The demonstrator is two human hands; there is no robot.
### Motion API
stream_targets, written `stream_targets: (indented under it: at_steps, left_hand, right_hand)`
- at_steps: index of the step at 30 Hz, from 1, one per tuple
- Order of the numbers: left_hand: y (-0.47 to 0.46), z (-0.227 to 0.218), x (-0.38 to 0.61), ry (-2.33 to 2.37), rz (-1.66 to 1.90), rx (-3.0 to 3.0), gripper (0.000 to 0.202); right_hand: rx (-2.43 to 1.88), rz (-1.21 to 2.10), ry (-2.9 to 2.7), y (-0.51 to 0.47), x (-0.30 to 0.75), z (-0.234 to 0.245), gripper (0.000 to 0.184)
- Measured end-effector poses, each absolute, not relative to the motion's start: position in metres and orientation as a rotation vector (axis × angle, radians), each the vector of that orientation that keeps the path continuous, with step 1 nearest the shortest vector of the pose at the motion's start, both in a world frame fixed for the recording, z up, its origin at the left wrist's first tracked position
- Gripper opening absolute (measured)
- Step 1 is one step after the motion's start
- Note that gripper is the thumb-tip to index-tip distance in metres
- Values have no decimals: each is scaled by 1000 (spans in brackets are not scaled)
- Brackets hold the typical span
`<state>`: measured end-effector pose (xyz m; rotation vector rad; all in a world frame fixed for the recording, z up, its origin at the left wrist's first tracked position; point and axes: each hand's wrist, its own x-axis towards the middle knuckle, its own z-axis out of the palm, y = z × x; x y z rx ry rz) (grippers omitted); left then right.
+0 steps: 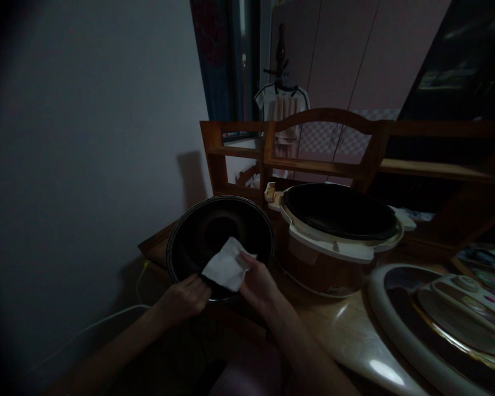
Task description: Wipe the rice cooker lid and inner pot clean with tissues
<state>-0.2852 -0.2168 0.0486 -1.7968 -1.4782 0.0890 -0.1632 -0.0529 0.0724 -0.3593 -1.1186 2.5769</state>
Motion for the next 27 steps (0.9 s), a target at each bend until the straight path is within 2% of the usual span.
stream_targets:
  at_steps: [3, 5, 9, 10, 12, 14, 17, 21, 27]
  left_hand:
    - [-217, 48, -286, -1488, 87, -1786, 20]
    - [-217, 47, -286, -1489, 84, -1787, 19]
    - [-217, 47, -286, -1466, 68, -1783, 21]
    - [-217, 47, -286, -1468, 69, -1778, 21]
    - [-217, 48, -285, -1488, 85, -1769, 22]
    - [-216, 48, -285, -1494, 91, -1762, 21]
    - [-216, 47, -282, -1459, 93, -1758, 19]
    - [-215, 45, -279, -1405, 124, -1743, 18]
    - [-216, 35, -278, -1349, 144, -1719, 24]
  right_hand:
    - [-493, 2240, -1277, -52, -161, 77, 24]
    - [-387, 1881, -1535, -49, -156, 88, 23]
    - [28, 889, -2276, -46, -149, 107, 57]
    - [73, 719, -2396, -47, -148, 105, 60]
    - [64, 497, -2569, -50, -146, 95, 54]
    - [-14, 401, -2698, -56, -144, 78, 40]
    - [-123, 464, -2789, -68, -139, 61, 28]
    - [-137, 612, -2782, -79, -132, 58, 30]
    - [-86, 615, -2746, -80, -127, 50, 42]
